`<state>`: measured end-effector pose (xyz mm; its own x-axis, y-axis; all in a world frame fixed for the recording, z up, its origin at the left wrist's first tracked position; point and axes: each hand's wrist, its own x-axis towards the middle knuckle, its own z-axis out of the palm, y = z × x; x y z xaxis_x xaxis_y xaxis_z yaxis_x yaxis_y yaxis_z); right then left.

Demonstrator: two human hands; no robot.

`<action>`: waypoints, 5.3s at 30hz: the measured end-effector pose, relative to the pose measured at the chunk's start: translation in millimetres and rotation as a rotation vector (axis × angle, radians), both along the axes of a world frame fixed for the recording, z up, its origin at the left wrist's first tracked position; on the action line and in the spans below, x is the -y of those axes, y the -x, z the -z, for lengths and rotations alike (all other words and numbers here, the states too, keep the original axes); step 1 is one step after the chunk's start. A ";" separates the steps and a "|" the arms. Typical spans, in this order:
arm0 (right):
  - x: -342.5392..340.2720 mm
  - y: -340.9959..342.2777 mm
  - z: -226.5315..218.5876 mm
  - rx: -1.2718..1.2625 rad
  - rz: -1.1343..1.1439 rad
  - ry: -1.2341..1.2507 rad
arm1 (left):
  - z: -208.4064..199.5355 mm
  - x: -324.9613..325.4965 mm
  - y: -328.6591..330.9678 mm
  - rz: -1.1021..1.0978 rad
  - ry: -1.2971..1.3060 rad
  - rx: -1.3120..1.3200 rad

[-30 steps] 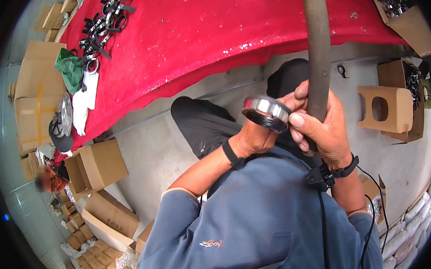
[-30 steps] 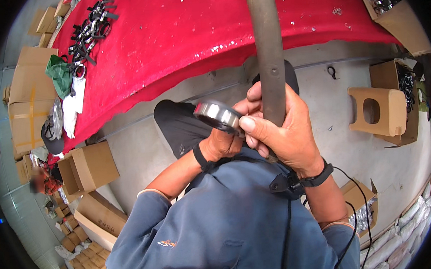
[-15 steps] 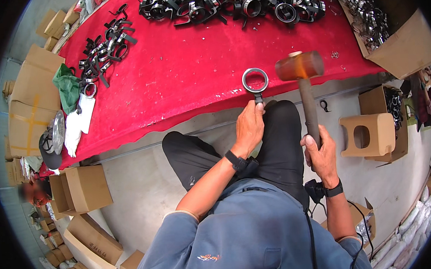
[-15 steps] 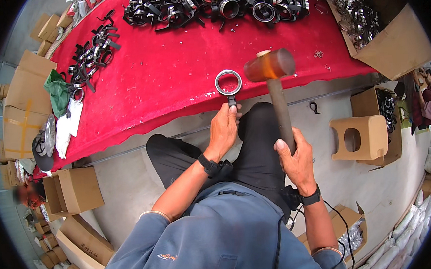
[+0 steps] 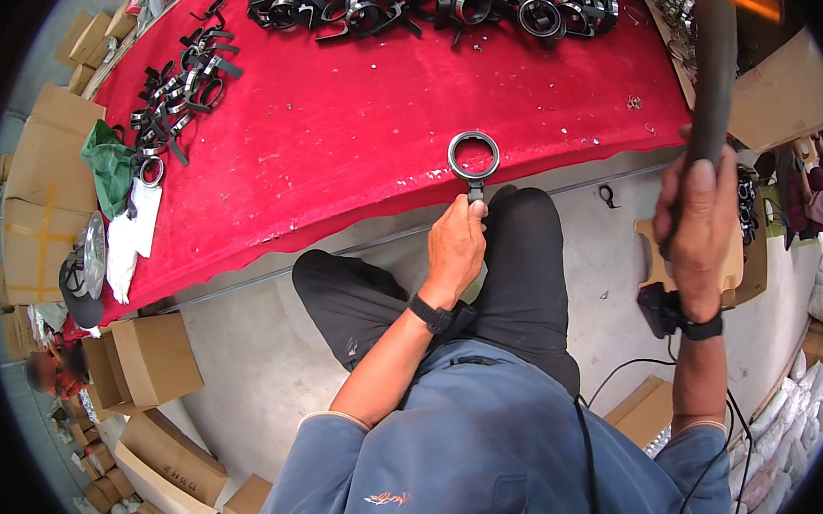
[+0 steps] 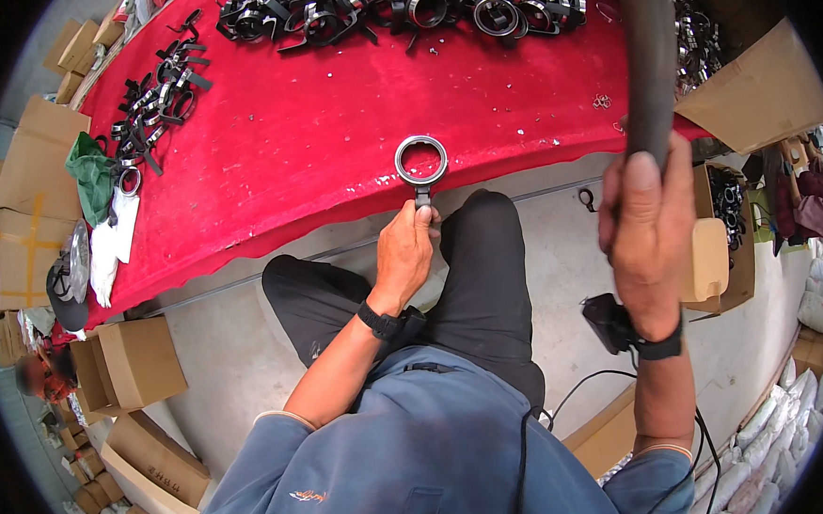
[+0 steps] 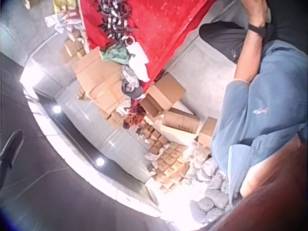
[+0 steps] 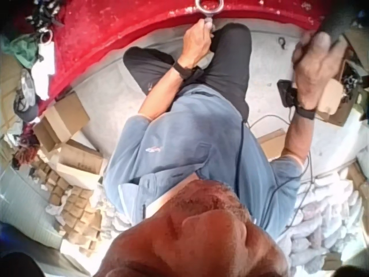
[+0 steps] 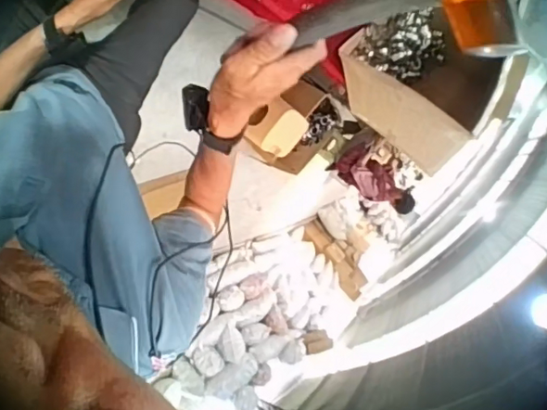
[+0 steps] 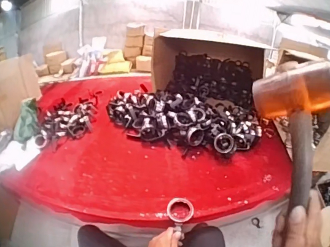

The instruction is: Manually assemble metal clamps and rings using a rubber mallet at a workbench.

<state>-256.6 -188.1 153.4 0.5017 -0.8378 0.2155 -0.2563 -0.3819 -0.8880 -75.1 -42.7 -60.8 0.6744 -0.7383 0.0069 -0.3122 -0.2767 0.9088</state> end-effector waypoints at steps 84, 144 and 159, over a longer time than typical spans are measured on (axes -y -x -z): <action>-21.2 -45.6 -27.1 -0.279 -0.263 0.033 | -6.3 -21.2 -30.0 -0.093 0.138 -0.033; -85.7 -35.8 22.1 0.064 -0.284 -0.610 | -93.2 -108.9 -39.2 0.136 0.393 -0.717; -75.9 26.1 66.0 0.107 -0.059 -0.674 | -122.8 -25.3 -426.1 -0.291 0.005 0.955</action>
<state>-282.8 -112.2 87.4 0.5559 -0.7781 -0.2924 -0.1496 0.2524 -0.9560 351.0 -17.4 62.0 0.5393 -0.5435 0.6432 -0.8331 -0.4558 0.3134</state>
